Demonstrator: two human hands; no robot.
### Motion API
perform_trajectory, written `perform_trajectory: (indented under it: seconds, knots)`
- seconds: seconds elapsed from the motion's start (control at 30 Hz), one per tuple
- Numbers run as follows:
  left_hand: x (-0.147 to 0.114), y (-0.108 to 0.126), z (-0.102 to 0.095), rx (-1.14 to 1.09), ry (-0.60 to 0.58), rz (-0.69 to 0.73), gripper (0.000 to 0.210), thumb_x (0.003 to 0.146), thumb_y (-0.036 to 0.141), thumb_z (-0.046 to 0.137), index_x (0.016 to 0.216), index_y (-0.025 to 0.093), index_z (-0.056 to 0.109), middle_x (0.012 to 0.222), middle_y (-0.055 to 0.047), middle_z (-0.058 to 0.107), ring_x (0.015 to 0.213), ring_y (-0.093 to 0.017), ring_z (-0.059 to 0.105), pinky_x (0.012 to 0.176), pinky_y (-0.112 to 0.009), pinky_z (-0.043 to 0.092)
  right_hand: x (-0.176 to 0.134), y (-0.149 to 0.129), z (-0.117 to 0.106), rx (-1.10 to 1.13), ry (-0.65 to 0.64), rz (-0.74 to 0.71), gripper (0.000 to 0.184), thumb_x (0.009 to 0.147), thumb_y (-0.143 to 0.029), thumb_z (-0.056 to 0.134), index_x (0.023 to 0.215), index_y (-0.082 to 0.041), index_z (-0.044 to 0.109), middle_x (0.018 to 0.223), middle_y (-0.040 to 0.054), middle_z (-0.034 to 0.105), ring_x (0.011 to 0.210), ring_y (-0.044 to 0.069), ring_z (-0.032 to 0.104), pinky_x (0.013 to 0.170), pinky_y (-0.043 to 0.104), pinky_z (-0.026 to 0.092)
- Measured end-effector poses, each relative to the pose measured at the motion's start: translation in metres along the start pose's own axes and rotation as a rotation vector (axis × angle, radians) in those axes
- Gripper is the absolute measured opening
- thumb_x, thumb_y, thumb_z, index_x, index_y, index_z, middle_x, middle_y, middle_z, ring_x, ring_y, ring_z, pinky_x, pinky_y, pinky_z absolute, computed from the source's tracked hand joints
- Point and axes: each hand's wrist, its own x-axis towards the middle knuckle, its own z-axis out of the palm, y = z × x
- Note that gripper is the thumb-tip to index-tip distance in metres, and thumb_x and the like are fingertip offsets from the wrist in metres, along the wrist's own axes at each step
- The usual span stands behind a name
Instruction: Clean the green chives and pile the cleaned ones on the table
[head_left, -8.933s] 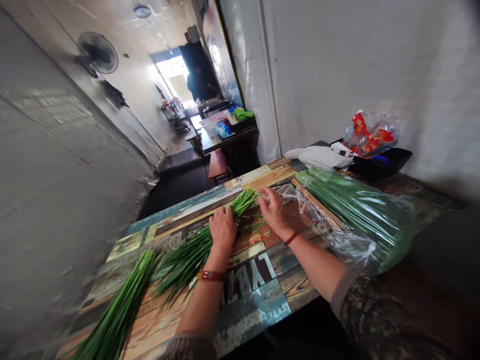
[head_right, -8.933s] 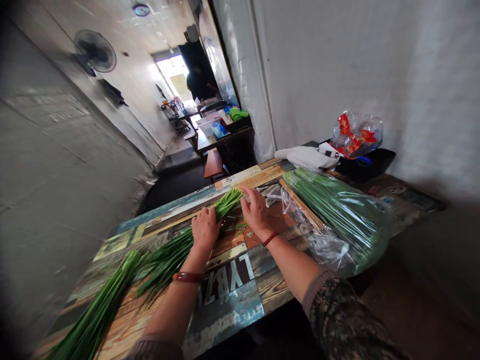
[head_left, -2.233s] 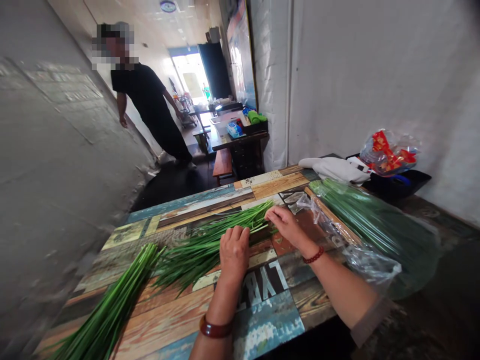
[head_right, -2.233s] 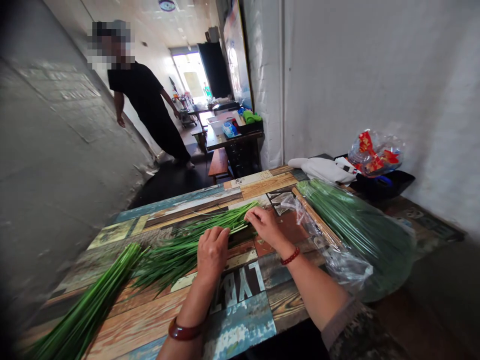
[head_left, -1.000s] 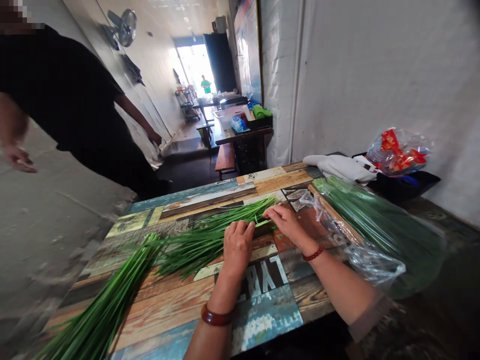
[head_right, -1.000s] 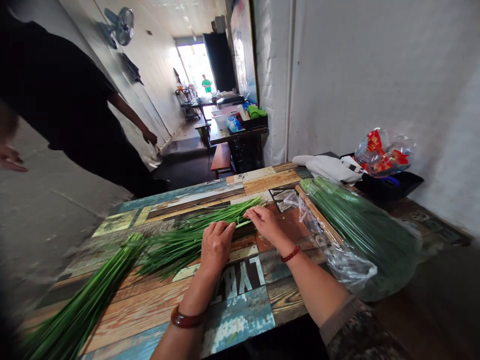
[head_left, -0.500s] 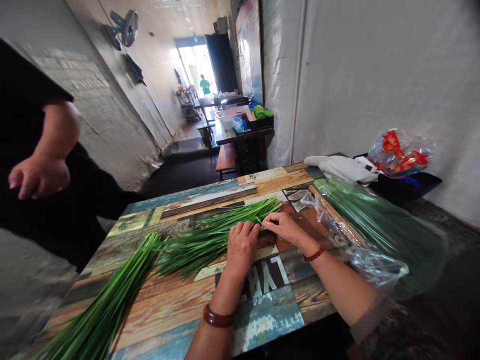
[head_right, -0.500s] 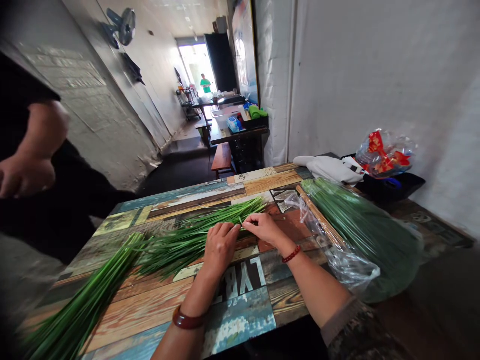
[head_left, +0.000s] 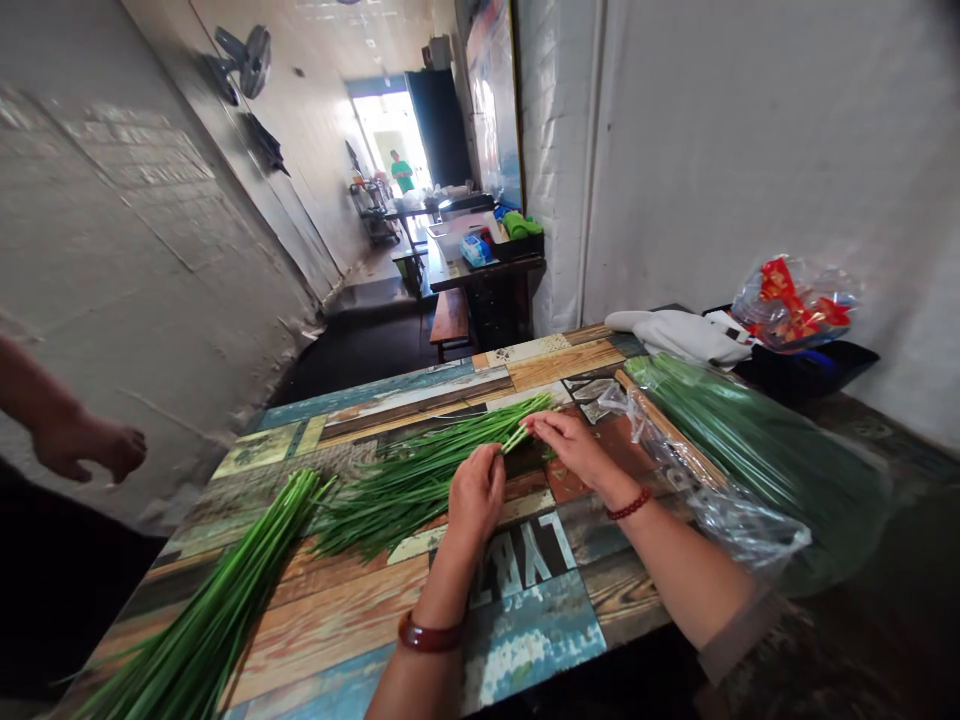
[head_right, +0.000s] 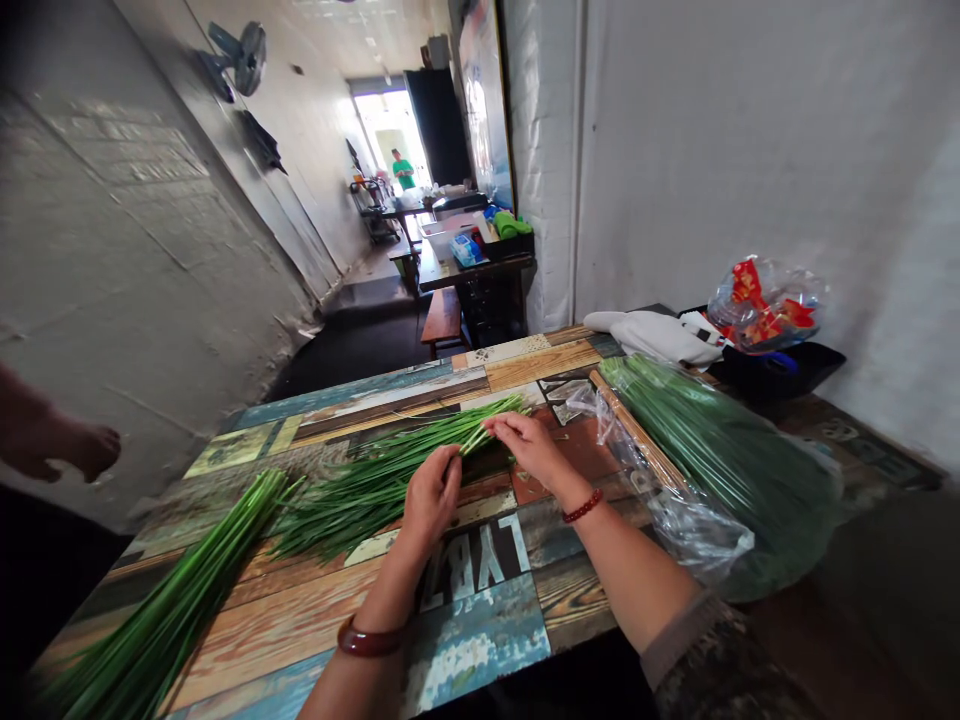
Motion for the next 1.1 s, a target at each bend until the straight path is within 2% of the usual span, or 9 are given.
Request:
perform_trajectory:
  seconds: [0.1,0.2,0.37,0.5,0.67,0.9,1.0,1.1]
  knots:
    - [0.001,0.001,-0.003,-0.112,-0.014,-0.074,0.021,0.094,0.025,0.037,0.095,0.02,0.057,0.082,-0.001,0.063,0.074,-0.013,0.058,0.07,-0.024,0.044,-0.003,-0.005,0.006,-0.078,-0.062,-0.091,0.02,0.087,-0.028,0.056,0.101,-0.019,0.068,0.105,0.006,0.068,0.094,0.016,0.062,0.083,0.029,0.049]
    - [0.002,0.002,-0.005,-0.161,-0.028,-0.099,0.022,0.094,0.028,0.037,0.092,0.019,0.058,0.077,0.0,0.061,0.071,-0.012,0.056,0.068,-0.024,0.043,-0.005,-0.009,0.01,-0.169,-0.116,-0.144,0.015,0.084,-0.022,0.06,0.096,-0.02,0.07,0.102,0.0052,0.068,0.092,0.016,0.062,0.077,0.028,0.05]
    - [0.003,0.002,-0.004,-0.218,-0.019,-0.062,0.017,0.09,0.031,0.049,0.093,0.019,0.06,0.083,-0.001,0.063,0.076,-0.014,0.058,0.071,-0.025,0.044,-0.006,-0.013,0.013,-0.185,-0.101,-0.232,0.009,0.085,-0.024,0.062,0.086,-0.02,0.07,0.09,0.0036,0.069,0.088,0.016,0.064,0.084,0.03,0.049]
    - [0.005,0.005,-0.006,-0.285,0.019,0.001,0.017,0.091,0.03,0.049,0.087,0.019,0.061,0.081,-0.001,0.061,0.078,-0.014,0.057,0.073,-0.025,0.045,-0.007,-0.017,0.014,-0.184,-0.058,-0.256,0.01,0.085,-0.025,0.061,0.084,-0.019,0.068,0.085,0.0032,0.068,0.082,0.015,0.063,0.078,0.028,0.049]
    - [0.006,0.01,-0.01,-0.327,0.054,0.003,0.015,0.091,0.028,0.05,0.084,0.019,0.059,0.085,-0.002,0.062,0.082,-0.015,0.058,0.077,-0.026,0.045,-0.01,-0.022,0.017,-0.144,-0.053,-0.205,0.011,0.084,-0.026,0.062,0.079,-0.018,0.067,0.077,0.0012,0.065,0.075,0.014,0.06,0.071,0.025,0.047]
    - [0.005,0.001,-0.006,-0.302,0.031,0.016,0.017,0.092,0.03,0.047,0.093,0.02,0.061,0.095,-0.004,0.065,0.092,-0.016,0.059,0.084,-0.029,0.044,-0.013,-0.016,0.028,0.105,-0.042,0.006,0.014,0.082,-0.032,0.062,0.081,-0.018,0.064,0.071,-0.0011,0.064,0.061,0.011,0.06,0.061,0.023,0.048]
    - [0.003,-0.001,-0.005,-0.23,-0.04,-0.068,0.021,0.093,0.033,0.043,0.093,0.02,0.06,0.088,-0.003,0.066,0.083,-0.016,0.059,0.077,-0.028,0.043,-0.012,-0.011,0.031,0.18,-0.048,0.046,0.015,0.082,-0.033,0.062,0.081,-0.018,0.062,0.069,-0.0024,0.062,0.06,0.011,0.06,0.061,0.023,0.049]
    - [0.002,0.0,-0.004,-0.175,-0.098,-0.124,0.024,0.094,0.035,0.039,0.092,0.02,0.057,0.081,-0.002,0.063,0.073,-0.015,0.057,0.069,-0.026,0.041,-0.012,-0.009,0.032,0.094,-0.023,0.019,0.015,0.083,-0.032,0.06,0.078,-0.018,0.061,0.068,-0.0021,0.062,0.061,0.011,0.059,0.061,0.024,0.048]
